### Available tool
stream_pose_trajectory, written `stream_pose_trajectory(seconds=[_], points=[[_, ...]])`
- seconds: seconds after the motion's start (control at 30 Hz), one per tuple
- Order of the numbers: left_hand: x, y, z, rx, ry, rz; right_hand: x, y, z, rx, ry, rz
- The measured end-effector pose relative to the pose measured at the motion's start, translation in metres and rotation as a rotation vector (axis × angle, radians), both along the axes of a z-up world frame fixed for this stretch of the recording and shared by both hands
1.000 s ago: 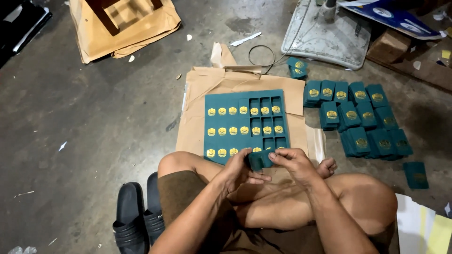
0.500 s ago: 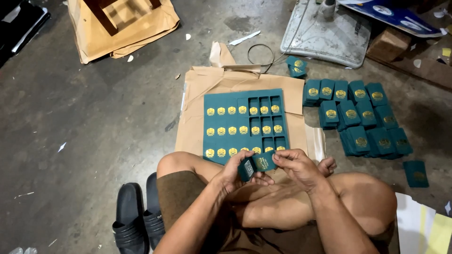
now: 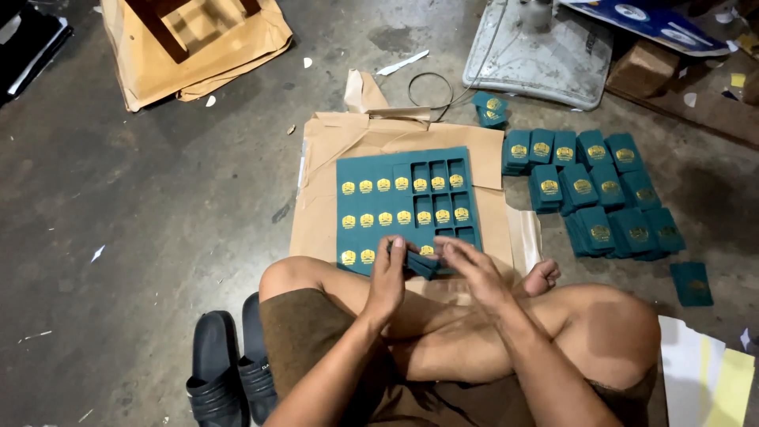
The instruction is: The person removes small green product boxes from a mold by hand, then stacks them on the floor, aligning them as they are stacked.
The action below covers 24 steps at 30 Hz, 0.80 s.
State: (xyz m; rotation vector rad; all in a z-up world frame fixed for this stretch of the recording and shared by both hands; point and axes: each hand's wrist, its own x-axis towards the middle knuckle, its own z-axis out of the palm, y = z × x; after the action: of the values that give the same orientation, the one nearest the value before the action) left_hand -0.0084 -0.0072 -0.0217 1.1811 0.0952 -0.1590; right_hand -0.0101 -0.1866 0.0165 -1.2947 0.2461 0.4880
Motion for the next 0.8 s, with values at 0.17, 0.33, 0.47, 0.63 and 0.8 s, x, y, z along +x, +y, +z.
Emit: stream_pose_trajectory(seconds=[0.17,0.33,0.47,0.63,0.8], points=[[-0.018,0.005,0.034,0.447,-0.492,-0.067,-0.006,-0.002,-0.026,0.473,0.305,0.136],[-0.021,0.005,0.045,0.66,-0.681,-0.102,0.0,-0.012,-0.064,0.595,0.208,0.107],[-0.006,-0.001,0.035,0.281,-0.077,0.015,0.003,-0.007,-0.045,0.028,-0.138,-0.112],[0.001,-0.006,0.035,0.132,0.475,-0.011,-0.01,0.006,0.005,-0.682,-0.41,-0.068],[0.009,-0.012,-0.012,0.089,0.35,0.1,-0.012,0.012,-0.002,-0.524,-0.723,0.0]])
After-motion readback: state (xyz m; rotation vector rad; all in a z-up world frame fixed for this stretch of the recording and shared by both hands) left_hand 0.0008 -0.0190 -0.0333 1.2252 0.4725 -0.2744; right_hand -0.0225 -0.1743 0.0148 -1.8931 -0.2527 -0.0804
